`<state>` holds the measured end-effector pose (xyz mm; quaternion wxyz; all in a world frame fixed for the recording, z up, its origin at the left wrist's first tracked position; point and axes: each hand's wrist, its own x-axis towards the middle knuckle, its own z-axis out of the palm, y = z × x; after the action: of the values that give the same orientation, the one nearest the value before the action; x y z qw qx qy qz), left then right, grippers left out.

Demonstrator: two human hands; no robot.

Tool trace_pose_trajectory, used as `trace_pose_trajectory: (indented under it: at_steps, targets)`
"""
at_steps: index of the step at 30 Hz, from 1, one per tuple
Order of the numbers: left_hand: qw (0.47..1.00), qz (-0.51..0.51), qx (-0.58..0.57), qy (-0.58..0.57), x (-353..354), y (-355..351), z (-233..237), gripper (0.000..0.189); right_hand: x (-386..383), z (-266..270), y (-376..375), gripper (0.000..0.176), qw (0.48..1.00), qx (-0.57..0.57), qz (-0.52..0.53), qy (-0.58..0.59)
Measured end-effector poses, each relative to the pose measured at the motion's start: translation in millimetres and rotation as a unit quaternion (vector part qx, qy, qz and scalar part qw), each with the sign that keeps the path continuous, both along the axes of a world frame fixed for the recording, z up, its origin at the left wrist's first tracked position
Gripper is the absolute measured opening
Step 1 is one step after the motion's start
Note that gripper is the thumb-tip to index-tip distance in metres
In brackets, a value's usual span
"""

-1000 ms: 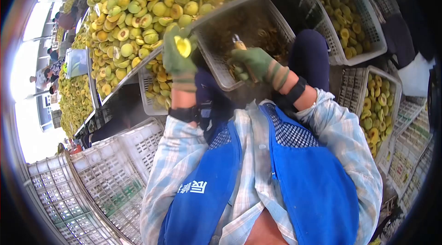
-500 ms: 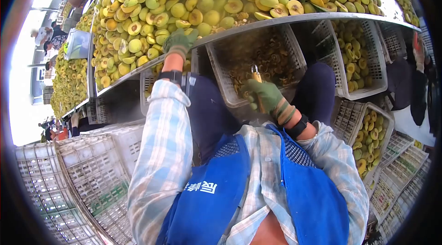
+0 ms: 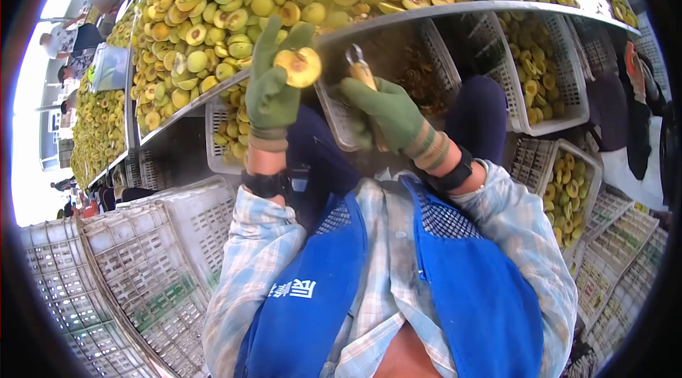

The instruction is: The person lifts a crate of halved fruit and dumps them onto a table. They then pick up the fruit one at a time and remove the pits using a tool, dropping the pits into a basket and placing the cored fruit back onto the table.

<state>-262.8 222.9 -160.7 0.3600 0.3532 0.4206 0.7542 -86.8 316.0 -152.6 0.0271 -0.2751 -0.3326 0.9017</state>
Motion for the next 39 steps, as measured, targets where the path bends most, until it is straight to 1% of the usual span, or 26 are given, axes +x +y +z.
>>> trace_pose_trajectory:
  at_steps: [1,2,5,6,7,8,9,10,11,12,13,15,18,21,25,28,30,31,33,34,36,37,38,39]
  targets:
    - [1.0,-0.014,0.005,-0.009,19,1,5,0.077,-3,2,-4,0.031,1.0,0.011,-0.003,0.01]
    - [0.998,0.013,-0.023,0.065,36,2,7,0.075,-3,4,-7,0.031,0.999,0.022,-0.005,0.022]
    - [0.997,0.021,-0.036,-0.064,72,8,3,0.068,2,-9,-19,0.031,0.993,0.084,-0.061,0.051]
    - [0.996,0.062,-0.053,-0.039,76,10,-8,0.062,7,-6,-19,0.032,0.996,0.059,-0.06,0.034]
    - [0.987,0.089,-0.115,0.063,74,8,-15,0.058,7,-21,-22,0.032,0.988,0.091,-0.107,0.059]
    - [0.992,0.108,-0.042,-0.042,87,14,-15,0.056,9,-28,-19,0.03,0.988,0.08,-0.098,0.085]
    - [0.995,0.088,-0.029,-0.029,87,10,-3,0.056,13,-34,-15,0.029,0.987,0.068,-0.089,0.112]
    - [0.998,0.059,-0.025,-0.026,82,12,-15,0.055,16,-41,-11,0.029,0.986,0.056,-0.08,0.138]
    - [0.993,0.08,-0.045,0.078,77,9,-18,0.046,14,-39,-14,0.024,0.986,0.072,-0.135,0.072]
    - [0.988,0.063,-0.141,0.024,79,8,-5,0.032,17,-41,-10,0.024,0.98,0.117,-0.147,0.063]
    - [0.977,0.084,-0.185,0.067,84,11,10,0.022,17,-46,-8,0.022,0.969,0.165,-0.17,0.072]
    - [0.957,0.156,-0.129,0.206,85,12,-7,0.018,17,-47,-8,0.018,0.961,0.202,-0.174,0.066]
    - [0.951,0.194,-0.149,0.188,97,8,-7,0.019,25,-32,-3,0.016,0.985,0.133,-0.107,0.025]
    - [0.931,0.226,-0.115,0.263,100,14,-18,0.019,28,-38,-2,0.02,0.987,0.107,-0.115,0.024]
    - [0.905,0.222,-0.056,0.357,95,20,-25,0.018,30,-45,-3,0.02,0.987,0.079,-0.139,0.021]
    - [0.893,0.172,-0.03,0.414,95,16,-20,0.019,31,-52,2,0.021,0.985,0.08,-0.147,0.033]
    - [0.962,0.126,-0.032,0.241,94,17,-25,0.021,32,-50,3,0.023,0.987,0.074,-0.138,0.036]
    - [0.983,0.1,-0.031,0.151,93,20,-28,0.022,32,-49,4,0.024,0.988,0.072,-0.134,0.036]
    - [0.988,0.148,-0.032,-0.03,102,27,-18,0.023,30,-45,6,0.025,0.988,0.033,-0.146,0.048]
    - [0.977,0.171,-0.033,-0.12,105,28,-14,0.024,28,-43,5,0.025,0.987,0.012,-0.15,0.054]
    - [0.976,0.179,-0.102,0.065,102,26,-21,0.029,18,-52,1,0.024,0.985,0.05,-0.149,0.074]
    - [0.963,0.174,-0.136,0.157,101,24,-27,0.032,15,-55,-2,0.023,0.982,0.068,-0.155,0.081]
    - [0.928,0.215,-0.14,0.27,95,20,-29,0.032,16,-46,-1,0.021,0.981,0.146,-0.122,0.043]
    - [0.972,0.189,-0.126,0.058,96,20,-22,0.035,19,-28,0,0.021,0.987,0.138,-0.077,0.017]
